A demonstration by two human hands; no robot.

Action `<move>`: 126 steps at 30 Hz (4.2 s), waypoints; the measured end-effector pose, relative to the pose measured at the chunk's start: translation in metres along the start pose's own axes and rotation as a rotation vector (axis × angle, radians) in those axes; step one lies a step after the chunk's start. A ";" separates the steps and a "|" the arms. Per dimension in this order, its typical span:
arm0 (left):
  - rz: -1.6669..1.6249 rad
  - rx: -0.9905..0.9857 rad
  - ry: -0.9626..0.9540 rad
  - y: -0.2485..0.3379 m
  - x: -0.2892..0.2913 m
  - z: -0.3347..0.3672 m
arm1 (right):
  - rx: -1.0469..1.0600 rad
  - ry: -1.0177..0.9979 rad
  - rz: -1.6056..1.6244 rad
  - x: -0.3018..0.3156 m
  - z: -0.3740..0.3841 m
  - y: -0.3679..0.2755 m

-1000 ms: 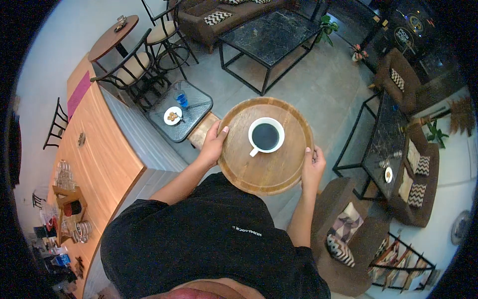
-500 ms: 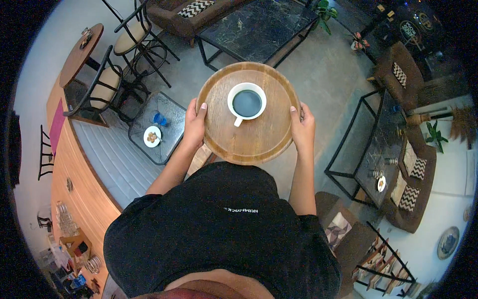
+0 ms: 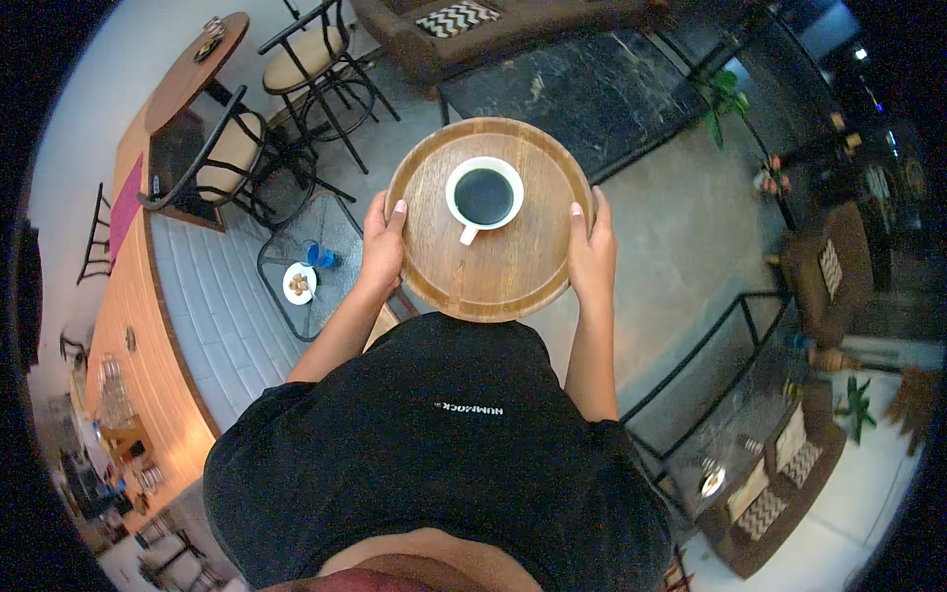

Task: Place a cup of coffee and a bowl of snacks on a tray and serve it to a table in a cafe.

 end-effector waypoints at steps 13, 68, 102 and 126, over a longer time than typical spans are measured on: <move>0.022 -0.134 0.394 0.005 0.004 0.101 | 0.601 -0.381 -0.219 -0.089 0.148 -0.112; 0.041 -0.353 1.473 0.129 0.461 0.281 | 0.980 -1.124 -0.172 -0.748 0.481 -0.453; -0.231 -0.276 1.440 0.100 0.515 0.296 | 0.646 -1.065 -0.530 -1.114 0.469 -0.443; -0.312 -0.315 1.328 0.091 0.519 0.305 | 0.940 -1.004 -0.420 -1.100 0.475 -0.463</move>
Point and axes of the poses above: each hand's wrist, its own z-axis towards the middle knuckle, its own x-axis out of the back of the hand, y = z × x, the point moved 5 cm from there along z, towards the middle knuckle, and after that the axes turned 10 degrees about -y, right-handed, at the moved point
